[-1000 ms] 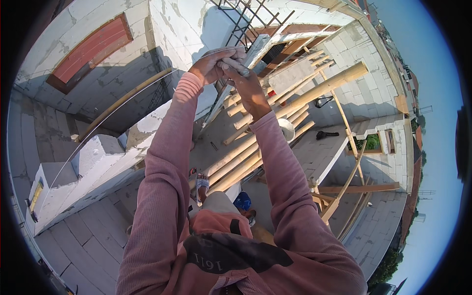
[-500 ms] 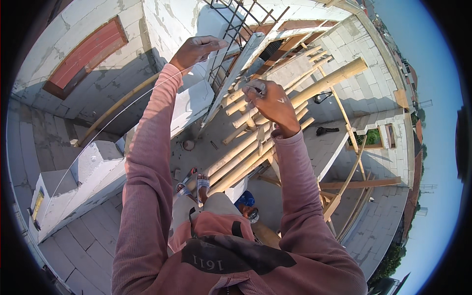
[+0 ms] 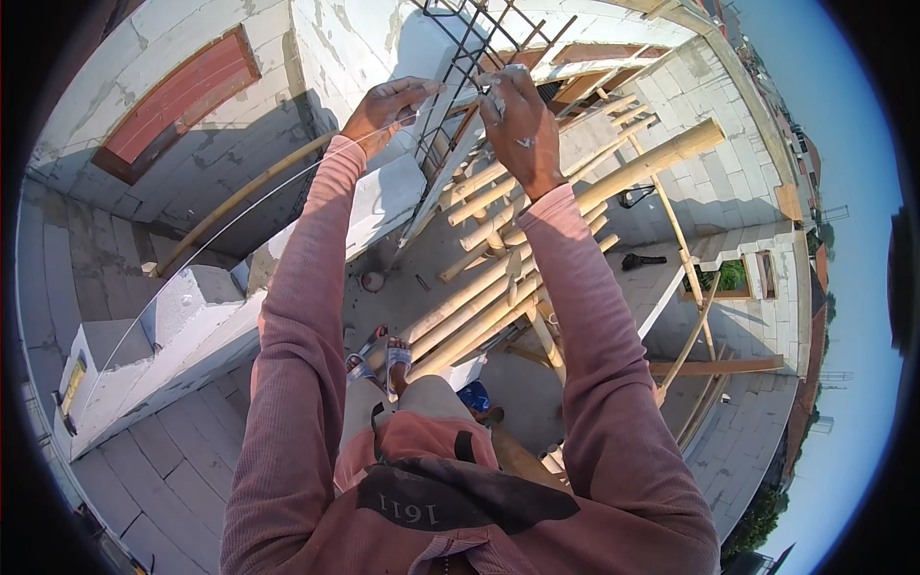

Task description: The person aligns a guide string along a wall, applies mortar from a bucket onto the wall using a trowel, and places a concrete block onto the mortar, tapping it into position with a hammer.

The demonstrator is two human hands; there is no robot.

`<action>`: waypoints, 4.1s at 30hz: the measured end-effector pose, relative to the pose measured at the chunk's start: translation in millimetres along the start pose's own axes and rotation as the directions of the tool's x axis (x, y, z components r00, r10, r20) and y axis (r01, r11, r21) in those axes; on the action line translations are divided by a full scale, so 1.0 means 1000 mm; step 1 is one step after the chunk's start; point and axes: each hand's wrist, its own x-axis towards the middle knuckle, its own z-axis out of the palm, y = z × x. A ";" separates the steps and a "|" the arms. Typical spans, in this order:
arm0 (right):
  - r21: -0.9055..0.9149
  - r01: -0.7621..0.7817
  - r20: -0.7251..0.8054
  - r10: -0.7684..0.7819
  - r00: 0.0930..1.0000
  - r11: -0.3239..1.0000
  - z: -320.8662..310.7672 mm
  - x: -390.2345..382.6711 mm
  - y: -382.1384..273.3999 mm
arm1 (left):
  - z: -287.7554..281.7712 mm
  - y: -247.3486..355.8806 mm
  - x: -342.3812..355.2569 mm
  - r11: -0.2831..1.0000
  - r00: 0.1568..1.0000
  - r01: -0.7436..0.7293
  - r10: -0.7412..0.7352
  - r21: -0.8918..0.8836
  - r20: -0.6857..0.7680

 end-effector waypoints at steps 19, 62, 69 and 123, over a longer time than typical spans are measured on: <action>0.004 0.050 0.016 -0.050 0.999 0.999 -0.014 -0.019 0.019 | 0.006 -0.004 0.013 0.972 0.933 0.204 -0.157 -0.116 0.323; -0.028 0.150 0.130 -0.146 0.981 0.988 0.008 0.009 0.020 | -0.010 -0.043 -0.078 0.770 0.907 0.422 -0.353 -0.479 0.230; 0.026 0.283 0.198 -0.282 0.939 0.959 -0.007 0.009 0.023 | 0.071 -0.006 -0.071 0.782 0.811 0.521 -0.326 -0.343 0.486; -0.559 0.471 0.601 -0.058 0.797 0.683 0.097 0.208 -0.003 | 0.096 -0.059 -0.199 0.328 0.801 -0.101 0.587 0.939 -0.119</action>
